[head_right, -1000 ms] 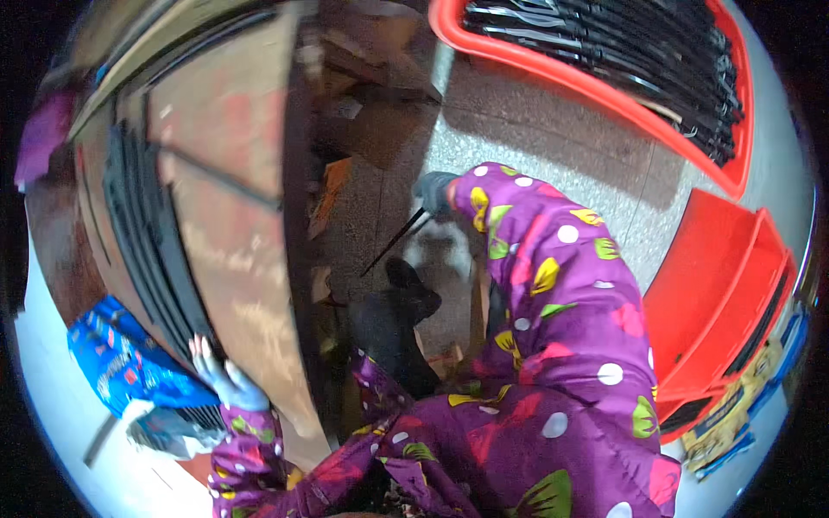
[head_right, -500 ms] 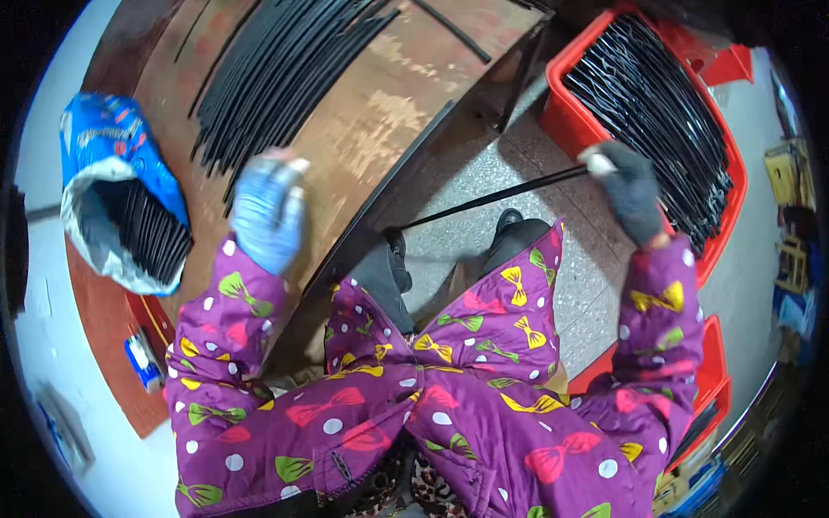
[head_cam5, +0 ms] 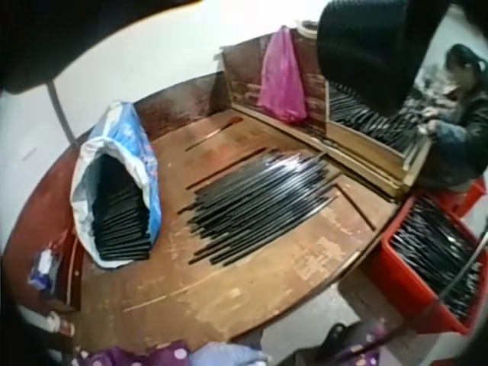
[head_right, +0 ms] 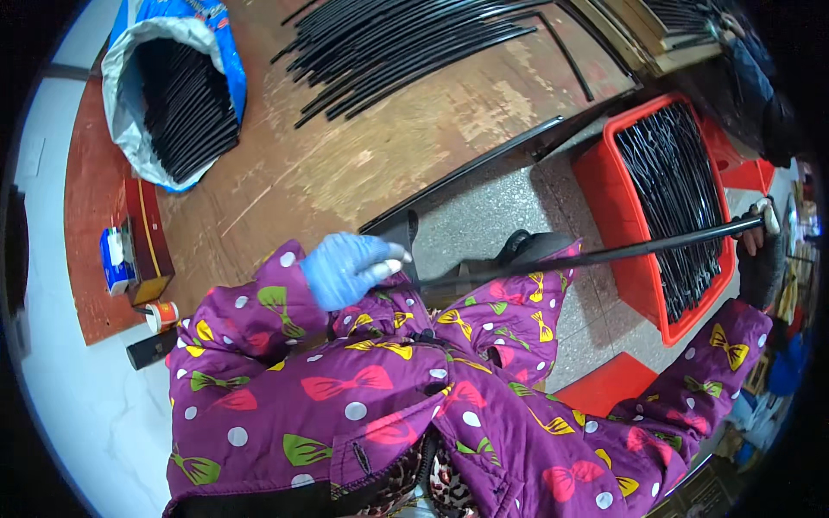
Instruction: Manually fitting small white caps onto the ends of long black tubes at a workbench.
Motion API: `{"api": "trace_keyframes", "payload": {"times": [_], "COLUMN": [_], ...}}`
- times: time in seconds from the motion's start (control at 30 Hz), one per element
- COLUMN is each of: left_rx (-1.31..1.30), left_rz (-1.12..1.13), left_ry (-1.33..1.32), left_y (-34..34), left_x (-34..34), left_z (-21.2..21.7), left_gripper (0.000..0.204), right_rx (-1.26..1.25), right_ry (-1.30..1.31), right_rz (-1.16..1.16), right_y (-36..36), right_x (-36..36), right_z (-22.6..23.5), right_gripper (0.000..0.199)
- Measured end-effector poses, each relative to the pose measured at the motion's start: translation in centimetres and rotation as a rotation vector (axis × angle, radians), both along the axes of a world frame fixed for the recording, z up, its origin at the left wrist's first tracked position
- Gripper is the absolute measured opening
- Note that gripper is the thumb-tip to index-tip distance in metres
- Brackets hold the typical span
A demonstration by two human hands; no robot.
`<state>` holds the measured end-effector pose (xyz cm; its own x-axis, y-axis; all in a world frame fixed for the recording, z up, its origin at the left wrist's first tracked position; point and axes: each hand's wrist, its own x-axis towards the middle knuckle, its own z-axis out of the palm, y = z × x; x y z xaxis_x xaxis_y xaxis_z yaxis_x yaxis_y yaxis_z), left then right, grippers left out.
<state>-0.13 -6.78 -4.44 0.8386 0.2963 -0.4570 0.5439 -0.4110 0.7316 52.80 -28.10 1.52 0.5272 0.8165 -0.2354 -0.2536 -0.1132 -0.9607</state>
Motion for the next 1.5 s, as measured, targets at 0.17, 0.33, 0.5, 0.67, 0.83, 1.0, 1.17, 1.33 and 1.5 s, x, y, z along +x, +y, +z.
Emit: {"api": "trace_keyframes", "payload": {"times": [0.17, 0.33, 0.5, 0.67, 0.83, 1.0, 1.17, 1.33, 1.5], "left_rx": [-0.612, -0.944, -0.665, -0.562, -0.59, -0.263, -0.021, 0.058, -0.361], "left_rz": [0.308, 0.767, 0.943, 1.11, 0.853, 0.969, 0.926, 0.93, 1.042], "left_ry": [0.171, -0.22, -0.503, -0.639, -0.576, -0.068, -0.084, -0.178, -0.056], "left_y": [2.1, 6.8, 8.5, 8.2, 7.0, 6.5, 4.8, 3.3, 3.3], "left_x": [-6.0, -13.1, -17.1, -20.3, -21.9, -22.7, -25.3, -28.1, -28.5], "left_z": [2.3, 4.2, 1.9, 1.4, 3.8, 5.8, 4.3, 1.9, 2.5], "left_gripper": [0.027, 0.044, 0.042, 0.048, 0.042, 0.022, 0.021, 0.02, 0.017], "right_rx": [0.152, 0.111, 0.118, 0.103, 0.065, 0.051, -0.028, -0.067, -0.031], "right_ry": [0.203, 0.246, 0.33, 0.338, 0.292, 0.248, 0.125, 0.117, 0.096], "right_rz": [0.033, 0.152, 0.216, 0.284, 0.231, 0.249, 0.268, 0.278, 0.313], "right_y": [4.1, 11.0, 14.1, 16.4, 17.0, 18.2, 19.2, 20.1, 20.2], "right_x": [1.4, -3.4, -6.7, -11.0, -14.3, -16.0, -17.9, -20.2, -20.7], "right_z": [0.6, -0.7, -0.8, 0.5, 2.5, 2.4, 2.5, 1.7, 1.5], "right_gripper": [0.015, 0.015, 0.015, 0.015, 0.015, 0.014, 0.016, 0.018, 0.02]}}
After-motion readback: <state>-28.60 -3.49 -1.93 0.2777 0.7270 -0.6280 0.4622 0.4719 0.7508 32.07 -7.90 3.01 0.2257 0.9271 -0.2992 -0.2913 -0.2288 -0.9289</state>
